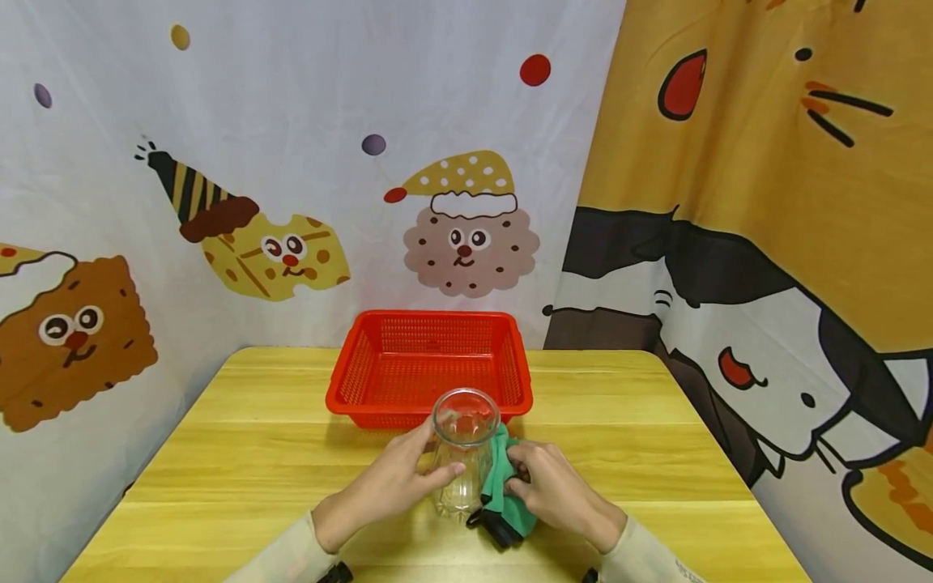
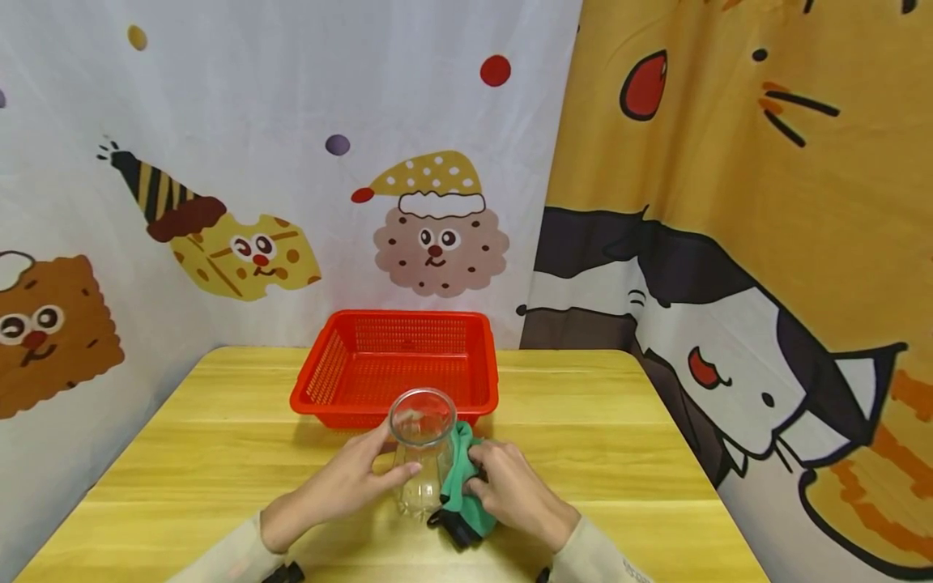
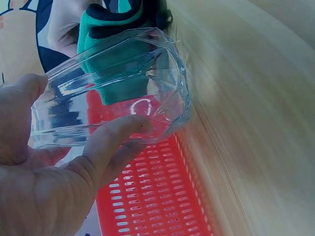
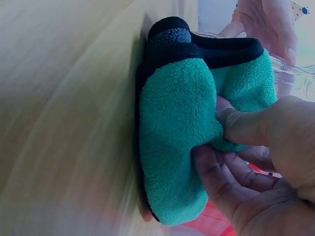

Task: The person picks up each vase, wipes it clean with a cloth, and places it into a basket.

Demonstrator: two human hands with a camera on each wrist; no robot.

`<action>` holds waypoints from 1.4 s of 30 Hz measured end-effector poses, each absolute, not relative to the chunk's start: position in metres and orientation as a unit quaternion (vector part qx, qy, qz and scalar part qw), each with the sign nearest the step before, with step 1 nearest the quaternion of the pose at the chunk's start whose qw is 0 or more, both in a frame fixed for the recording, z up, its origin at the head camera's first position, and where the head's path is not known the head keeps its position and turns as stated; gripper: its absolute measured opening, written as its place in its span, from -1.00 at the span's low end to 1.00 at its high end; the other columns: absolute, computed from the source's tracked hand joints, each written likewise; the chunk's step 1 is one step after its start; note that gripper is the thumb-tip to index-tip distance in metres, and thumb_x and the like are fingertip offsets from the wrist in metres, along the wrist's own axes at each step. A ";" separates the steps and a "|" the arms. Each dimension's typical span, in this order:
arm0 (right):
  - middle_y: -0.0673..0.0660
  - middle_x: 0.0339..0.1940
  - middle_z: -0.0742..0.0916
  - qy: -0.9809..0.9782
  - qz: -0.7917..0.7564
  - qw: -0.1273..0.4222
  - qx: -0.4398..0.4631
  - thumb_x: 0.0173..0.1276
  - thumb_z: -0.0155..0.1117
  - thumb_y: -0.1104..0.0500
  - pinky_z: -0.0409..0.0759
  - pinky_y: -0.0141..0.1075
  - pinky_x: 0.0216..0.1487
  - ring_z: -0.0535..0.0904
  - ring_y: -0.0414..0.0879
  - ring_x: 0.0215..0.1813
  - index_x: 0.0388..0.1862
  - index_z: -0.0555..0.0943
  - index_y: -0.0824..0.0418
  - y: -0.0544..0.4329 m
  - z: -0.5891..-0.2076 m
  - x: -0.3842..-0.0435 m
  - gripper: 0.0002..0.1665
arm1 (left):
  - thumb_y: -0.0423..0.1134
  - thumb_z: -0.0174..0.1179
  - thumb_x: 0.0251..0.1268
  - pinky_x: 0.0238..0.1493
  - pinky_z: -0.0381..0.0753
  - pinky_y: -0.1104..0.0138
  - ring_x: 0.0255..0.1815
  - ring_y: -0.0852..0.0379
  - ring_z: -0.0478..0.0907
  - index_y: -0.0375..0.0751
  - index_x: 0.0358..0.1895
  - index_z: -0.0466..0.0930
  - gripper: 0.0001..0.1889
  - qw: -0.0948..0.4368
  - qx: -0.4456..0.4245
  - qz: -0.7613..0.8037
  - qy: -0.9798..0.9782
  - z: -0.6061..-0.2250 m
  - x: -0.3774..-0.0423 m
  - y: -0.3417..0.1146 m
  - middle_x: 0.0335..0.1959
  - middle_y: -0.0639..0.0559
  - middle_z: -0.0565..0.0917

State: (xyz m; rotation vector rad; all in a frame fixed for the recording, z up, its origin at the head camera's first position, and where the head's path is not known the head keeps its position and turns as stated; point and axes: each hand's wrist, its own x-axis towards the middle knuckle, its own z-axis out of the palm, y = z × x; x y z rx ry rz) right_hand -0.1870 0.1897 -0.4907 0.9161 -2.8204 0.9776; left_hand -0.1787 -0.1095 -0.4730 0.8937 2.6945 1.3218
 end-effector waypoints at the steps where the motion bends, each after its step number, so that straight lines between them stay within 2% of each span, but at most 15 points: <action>1: -0.15 -0.43 0.55 -0.902 0.316 0.012 0.293 0.37 0.70 0.41 0.47 -0.53 -0.43 0.43 -0.41 -0.35 -0.40 0.61 0.03 0.190 -0.491 -0.186 -0.57 | 0.17 0.34 0.79 0.40 0.90 -0.21 0.49 -0.35 0.79 0.24 0.87 0.23 -0.22 0.006 0.285 0.422 0.860 -0.473 -0.179 -0.109 0.67 -0.14 0.67; 10: -0.14 -0.33 0.68 -0.889 0.347 0.034 0.296 0.41 0.69 0.39 0.66 -0.49 -0.36 0.53 -0.41 -0.27 -0.28 0.70 0.02 0.191 -0.490 -0.181 -0.65 | 0.18 0.34 0.79 0.41 0.89 -0.23 0.48 -0.36 0.80 0.26 0.87 0.21 -0.22 0.009 0.281 0.424 0.861 -0.471 -0.177 -0.109 0.66 -0.12 0.68; 15: -0.04 -0.18 0.83 -0.882 0.352 0.064 0.307 0.40 0.69 0.41 0.82 -0.47 -0.23 0.66 -0.42 -0.18 -0.12 0.81 0.08 0.191 -0.492 -0.179 -0.72 | 0.18 0.34 0.79 0.38 0.91 -0.22 0.47 -0.38 0.80 0.26 0.87 0.21 -0.21 0.011 0.278 0.421 0.863 -0.470 -0.176 -0.109 0.66 -0.16 0.68; 19: 0.03 -0.12 0.88 -0.875 0.360 0.078 0.314 0.39 0.70 0.41 0.87 -0.46 -0.18 0.75 -0.39 -0.16 -0.05 0.83 0.13 0.192 -0.493 -0.178 -0.72 | 0.18 0.34 0.79 0.39 0.91 -0.22 0.47 -0.37 0.80 0.24 0.87 0.22 -0.21 0.013 0.278 0.423 0.862 -0.471 -0.177 -0.109 0.65 -0.19 0.68; 34: 0.03 -0.12 0.90 -0.863 0.360 0.128 0.331 0.34 0.75 0.39 0.87 -0.48 -0.18 0.76 -0.39 -0.18 0.04 0.86 0.19 0.191 -0.493 -0.172 -0.65 | 0.16 0.33 0.80 0.41 0.90 -0.19 0.51 -0.34 0.78 0.17 0.88 0.21 -0.21 0.020 0.283 0.430 0.857 -0.470 -0.177 -0.110 0.64 -0.16 0.69; 42: -0.06 -0.15 0.85 -0.849 0.350 0.177 0.354 0.36 0.76 0.36 0.82 -0.53 -0.19 0.72 -0.42 -0.18 0.06 0.85 0.13 0.191 -0.494 -0.169 -0.64 | 0.15 0.33 0.80 0.41 0.91 -0.16 0.51 -0.30 0.79 0.16 0.86 0.23 -0.23 0.013 0.289 0.427 0.857 -0.471 -0.178 -0.110 0.64 -0.14 0.70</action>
